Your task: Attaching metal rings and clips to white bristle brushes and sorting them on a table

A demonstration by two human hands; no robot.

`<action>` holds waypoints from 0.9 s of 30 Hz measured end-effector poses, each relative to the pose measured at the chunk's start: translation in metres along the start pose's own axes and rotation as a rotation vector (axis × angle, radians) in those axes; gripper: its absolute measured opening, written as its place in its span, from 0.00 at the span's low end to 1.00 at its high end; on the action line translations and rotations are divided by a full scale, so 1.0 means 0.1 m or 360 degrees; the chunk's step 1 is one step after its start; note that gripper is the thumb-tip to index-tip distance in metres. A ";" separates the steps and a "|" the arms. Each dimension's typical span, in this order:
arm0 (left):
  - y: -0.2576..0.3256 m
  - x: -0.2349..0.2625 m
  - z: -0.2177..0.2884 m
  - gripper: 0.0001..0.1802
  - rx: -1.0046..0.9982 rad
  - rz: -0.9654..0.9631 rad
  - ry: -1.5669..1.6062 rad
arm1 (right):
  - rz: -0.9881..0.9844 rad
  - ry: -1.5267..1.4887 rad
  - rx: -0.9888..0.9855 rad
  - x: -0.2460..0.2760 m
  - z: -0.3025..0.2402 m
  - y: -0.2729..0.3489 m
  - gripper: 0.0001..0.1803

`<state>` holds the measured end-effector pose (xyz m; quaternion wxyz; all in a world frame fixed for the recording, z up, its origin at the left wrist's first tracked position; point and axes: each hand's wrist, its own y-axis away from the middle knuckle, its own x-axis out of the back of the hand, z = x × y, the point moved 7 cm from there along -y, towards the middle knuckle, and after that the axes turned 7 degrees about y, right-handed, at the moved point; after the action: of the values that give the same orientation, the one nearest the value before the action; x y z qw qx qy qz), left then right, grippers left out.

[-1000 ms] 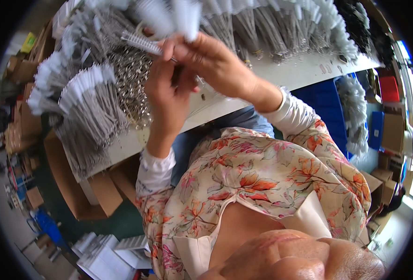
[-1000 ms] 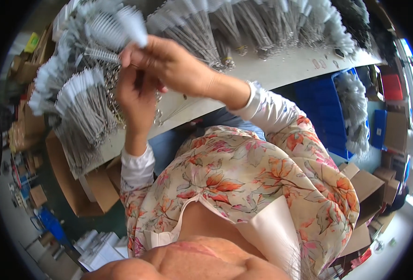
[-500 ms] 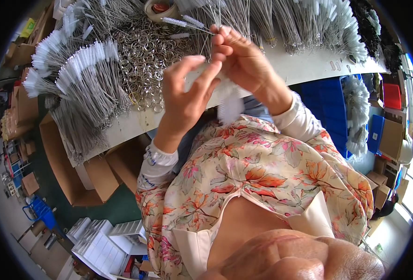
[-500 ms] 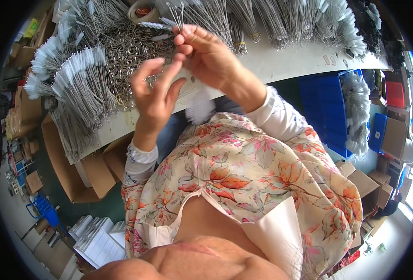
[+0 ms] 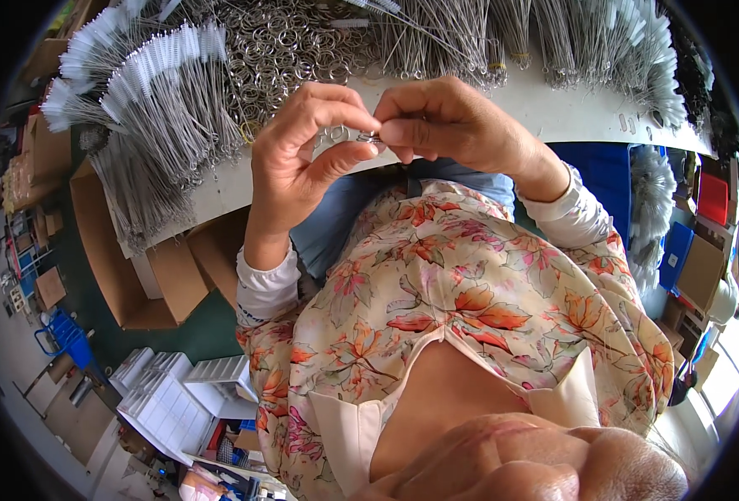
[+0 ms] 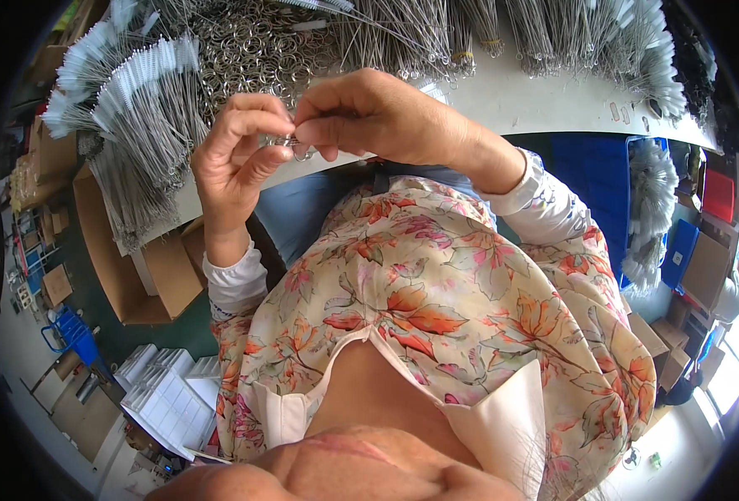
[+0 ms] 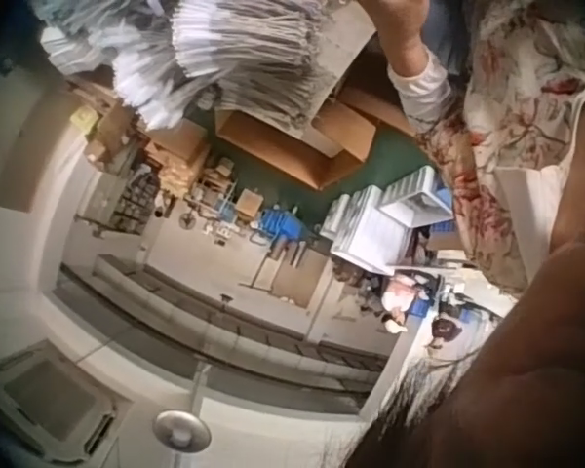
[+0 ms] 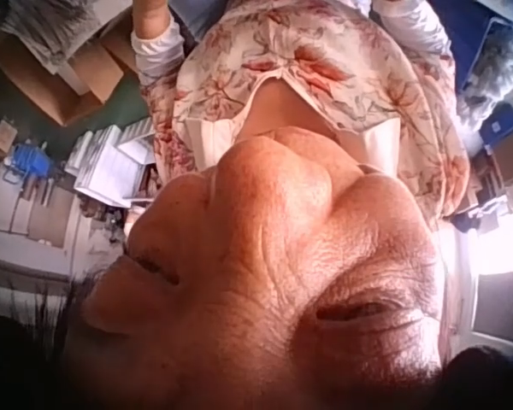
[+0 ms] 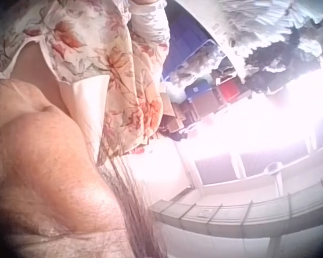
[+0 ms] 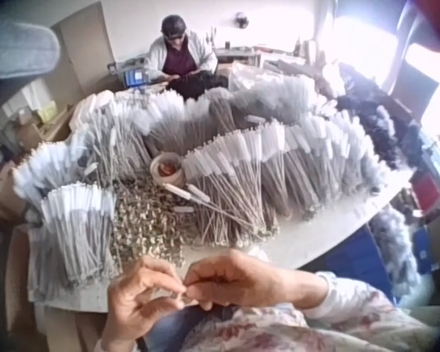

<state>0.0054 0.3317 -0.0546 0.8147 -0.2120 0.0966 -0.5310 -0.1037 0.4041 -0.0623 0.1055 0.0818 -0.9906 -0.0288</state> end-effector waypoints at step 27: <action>0.51 0.28 -0.22 0.06 0.0380 0.0586 -0.0090 | 0.0369 0.0756 0.0393 -0.26 0.33 -0.11 0.06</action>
<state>0.0502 0.3190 -0.0949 0.9196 -0.1075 0.0472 -0.3748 -0.0842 0.3985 -0.1007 0.3264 -0.0152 -0.9369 0.1241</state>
